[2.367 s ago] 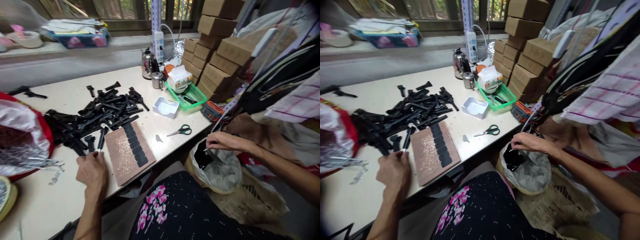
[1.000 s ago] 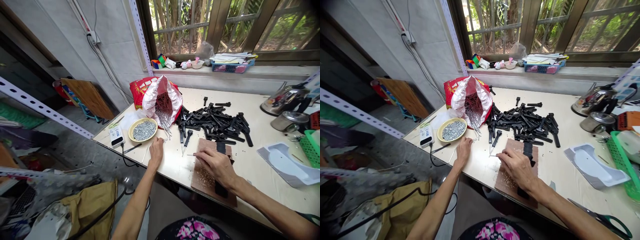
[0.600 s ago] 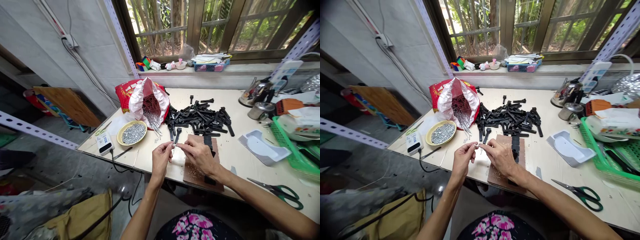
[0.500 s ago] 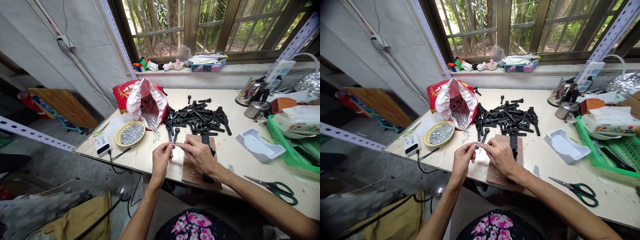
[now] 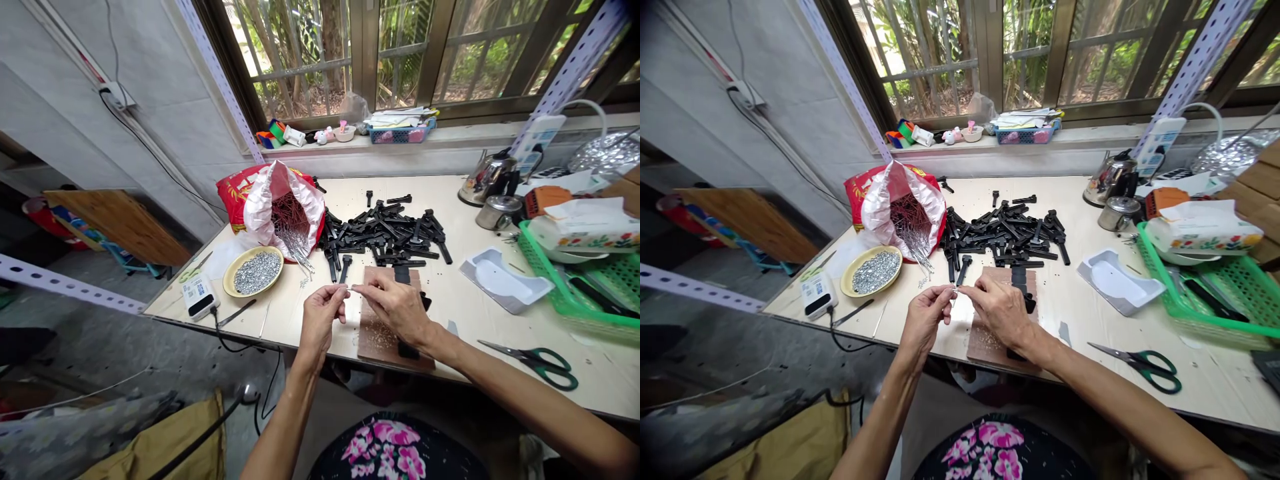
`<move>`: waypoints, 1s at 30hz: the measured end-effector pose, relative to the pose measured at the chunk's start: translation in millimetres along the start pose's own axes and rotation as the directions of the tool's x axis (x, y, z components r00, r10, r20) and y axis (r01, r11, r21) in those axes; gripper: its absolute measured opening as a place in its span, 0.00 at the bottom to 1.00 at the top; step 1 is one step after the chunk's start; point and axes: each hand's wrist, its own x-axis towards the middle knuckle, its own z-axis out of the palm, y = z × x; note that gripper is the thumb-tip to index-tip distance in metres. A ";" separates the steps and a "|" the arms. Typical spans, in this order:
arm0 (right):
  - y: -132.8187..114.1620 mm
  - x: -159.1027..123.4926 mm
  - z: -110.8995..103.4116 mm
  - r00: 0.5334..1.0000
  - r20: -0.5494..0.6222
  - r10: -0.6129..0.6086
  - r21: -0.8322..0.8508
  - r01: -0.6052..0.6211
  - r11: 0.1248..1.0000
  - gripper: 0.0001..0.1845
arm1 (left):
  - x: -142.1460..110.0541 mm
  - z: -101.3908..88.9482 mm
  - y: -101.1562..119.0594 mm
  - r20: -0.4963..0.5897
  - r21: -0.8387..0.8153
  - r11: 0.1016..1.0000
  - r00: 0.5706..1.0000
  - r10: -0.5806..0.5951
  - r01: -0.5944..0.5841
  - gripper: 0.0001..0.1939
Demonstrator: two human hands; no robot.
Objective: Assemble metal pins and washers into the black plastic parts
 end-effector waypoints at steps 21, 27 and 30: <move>24.2 -9.8 -20.0 0.992 0.064 -0.106 -0.162 0.115 0.980 0.10 | 7.9 4.1 -7.1 0.250 0.174 0.981 0.960 -0.128 0.086 0.17; 26.5 -15.9 -19.7 0.990 0.049 -0.136 -0.184 0.142 0.973 0.11 | 6.4 8.0 -3.9 0.251 0.351 0.935 0.967 -0.039 -0.053 0.15; 28.6 -19.3 -18.9 0.986 0.072 -0.149 -0.213 0.162 0.964 0.12 | 5.4 10.9 -1.6 0.265 0.424 0.900 0.964 -0.017 -0.101 0.15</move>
